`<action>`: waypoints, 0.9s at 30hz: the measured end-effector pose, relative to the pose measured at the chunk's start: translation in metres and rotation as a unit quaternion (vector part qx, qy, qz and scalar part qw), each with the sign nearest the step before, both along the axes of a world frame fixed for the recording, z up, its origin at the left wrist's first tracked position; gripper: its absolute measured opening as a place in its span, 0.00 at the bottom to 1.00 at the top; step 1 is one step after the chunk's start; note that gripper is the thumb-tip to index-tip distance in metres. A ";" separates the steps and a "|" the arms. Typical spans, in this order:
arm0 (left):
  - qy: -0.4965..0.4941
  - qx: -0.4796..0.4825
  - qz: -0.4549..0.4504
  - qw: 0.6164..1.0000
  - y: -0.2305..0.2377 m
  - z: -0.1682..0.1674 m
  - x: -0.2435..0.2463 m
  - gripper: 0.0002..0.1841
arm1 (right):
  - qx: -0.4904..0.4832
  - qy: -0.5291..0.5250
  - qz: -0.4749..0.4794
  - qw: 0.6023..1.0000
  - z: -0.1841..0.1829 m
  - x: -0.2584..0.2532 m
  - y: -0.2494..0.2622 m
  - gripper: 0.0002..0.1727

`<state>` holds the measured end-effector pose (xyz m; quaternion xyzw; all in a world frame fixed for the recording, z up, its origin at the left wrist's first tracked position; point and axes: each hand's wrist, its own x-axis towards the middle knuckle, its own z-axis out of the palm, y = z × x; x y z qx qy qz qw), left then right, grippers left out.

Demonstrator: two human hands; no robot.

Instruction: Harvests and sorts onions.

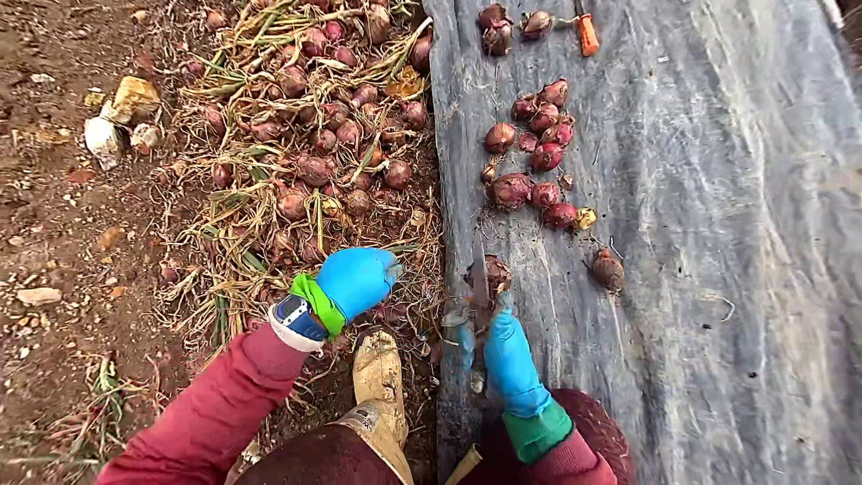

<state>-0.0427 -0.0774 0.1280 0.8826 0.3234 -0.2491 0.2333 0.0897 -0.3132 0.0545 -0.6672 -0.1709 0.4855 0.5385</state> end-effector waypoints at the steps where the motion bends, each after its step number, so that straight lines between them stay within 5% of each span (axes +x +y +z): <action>1: 0.004 0.022 0.103 0.994 0.014 -0.018 -0.022 0.19 | -0.007 0.003 -0.053 0.999 -0.001 0.005 -0.002 0.53; 3: 0.096 0.022 0.213 0.972 0.016 -0.062 -0.080 0.27 | -0.029 0.012 -0.071 0.997 -0.011 0.011 -0.007 0.53; 7: 0.251 -0.129 0.288 0.915 -0.048 -0.154 -0.145 0.46 | -0.078 0.058 -0.007 0.995 -0.039 -0.008 -0.006 0.54; 10: 0.133 -0.114 0.385 0.906 -0.058 -0.171 -0.142 0.42 | -0.095 0.114 0.014 0.989 -0.059 -0.029 0.001 0.53; 14: -0.141 -0.142 0.430 0.880 -0.040 -0.137 -0.099 0.41 | -0.109 0.177 0.019 0.978 -0.069 -0.035 0.016 0.53; 19: -0.251 -0.203 0.170 0.931 -0.017 -0.059 -0.014 0.36 | -0.019 0.085 0.102 0.991 -0.036 -0.015 0.047 0.48; 23: -0.166 -0.043 -0.053 0.984 -0.017 -0.001 0.019 0.31 | 0.023 -0.065 0.067 0.995 -0.001 0.005 0.055 0.49; 27: -0.121 0.101 -0.193 0.968 0.004 0.025 0.026 0.09 | 0.050 -0.099 0.074 0.991 0.025 0.024 0.045 0.48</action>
